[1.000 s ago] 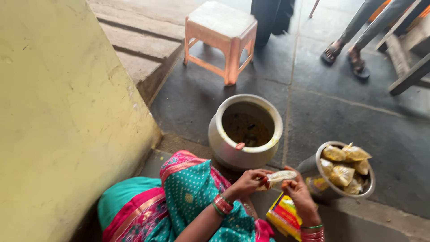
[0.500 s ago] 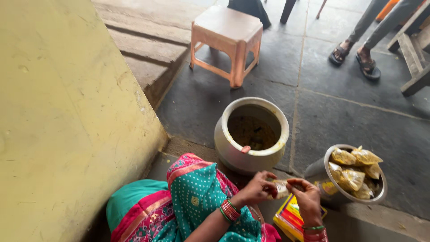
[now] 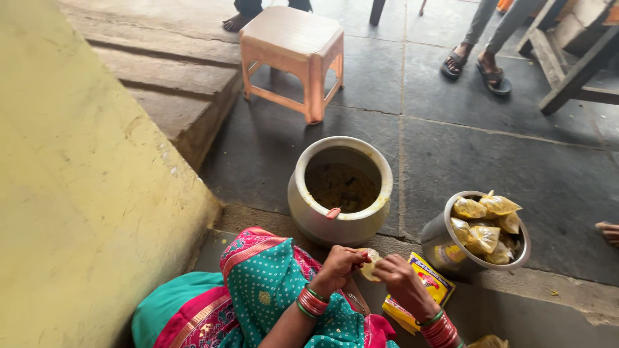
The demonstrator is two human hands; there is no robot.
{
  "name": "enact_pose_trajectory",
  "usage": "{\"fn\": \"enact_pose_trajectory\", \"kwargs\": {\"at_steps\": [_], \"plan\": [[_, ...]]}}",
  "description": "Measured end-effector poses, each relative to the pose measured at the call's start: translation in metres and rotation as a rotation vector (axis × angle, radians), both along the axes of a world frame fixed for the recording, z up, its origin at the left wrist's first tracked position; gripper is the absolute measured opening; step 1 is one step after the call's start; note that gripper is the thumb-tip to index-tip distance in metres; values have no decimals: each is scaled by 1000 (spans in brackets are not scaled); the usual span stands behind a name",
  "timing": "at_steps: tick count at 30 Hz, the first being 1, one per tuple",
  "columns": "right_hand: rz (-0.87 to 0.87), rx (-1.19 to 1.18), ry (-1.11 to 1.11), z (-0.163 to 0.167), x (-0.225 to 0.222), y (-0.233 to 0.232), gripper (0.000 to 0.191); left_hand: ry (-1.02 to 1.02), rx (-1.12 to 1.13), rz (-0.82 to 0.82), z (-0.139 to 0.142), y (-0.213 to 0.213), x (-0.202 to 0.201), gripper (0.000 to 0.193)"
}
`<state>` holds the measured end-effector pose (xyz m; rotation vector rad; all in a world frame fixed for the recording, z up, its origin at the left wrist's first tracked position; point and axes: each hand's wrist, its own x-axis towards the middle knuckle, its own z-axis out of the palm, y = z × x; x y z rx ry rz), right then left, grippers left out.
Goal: The person scoops a yellow food mixture from a large pot into small plastic bags using a ladle. They then tie each bag and place it into a metal container. The process is repeated multiple times.
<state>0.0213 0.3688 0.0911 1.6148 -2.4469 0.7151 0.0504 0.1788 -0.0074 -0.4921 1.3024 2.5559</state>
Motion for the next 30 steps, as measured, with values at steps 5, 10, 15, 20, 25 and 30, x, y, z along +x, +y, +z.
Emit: {"fn": "enact_pose_trajectory", "kwargs": {"at_steps": [5,10,15,20,25,30], "plan": [[153,10,11,30,12,-13,20,111,106,-154,16,-7,4,14],[168,-85,40,47,16,-12,31,221,-18,-336,11,-7,0,20],[23,-223,-36,30,13,1,39,340,-152,-498,1,-7,-2,18],[-117,-474,-208,-7,1,6,19,336,-104,-486,3,-4,-6,14],[-171,-521,-668,-34,-13,7,10,355,-260,-443,12,-6,-5,15],[-155,-430,-672,-49,-16,9,8,482,-617,-402,26,-5,5,16]]}}
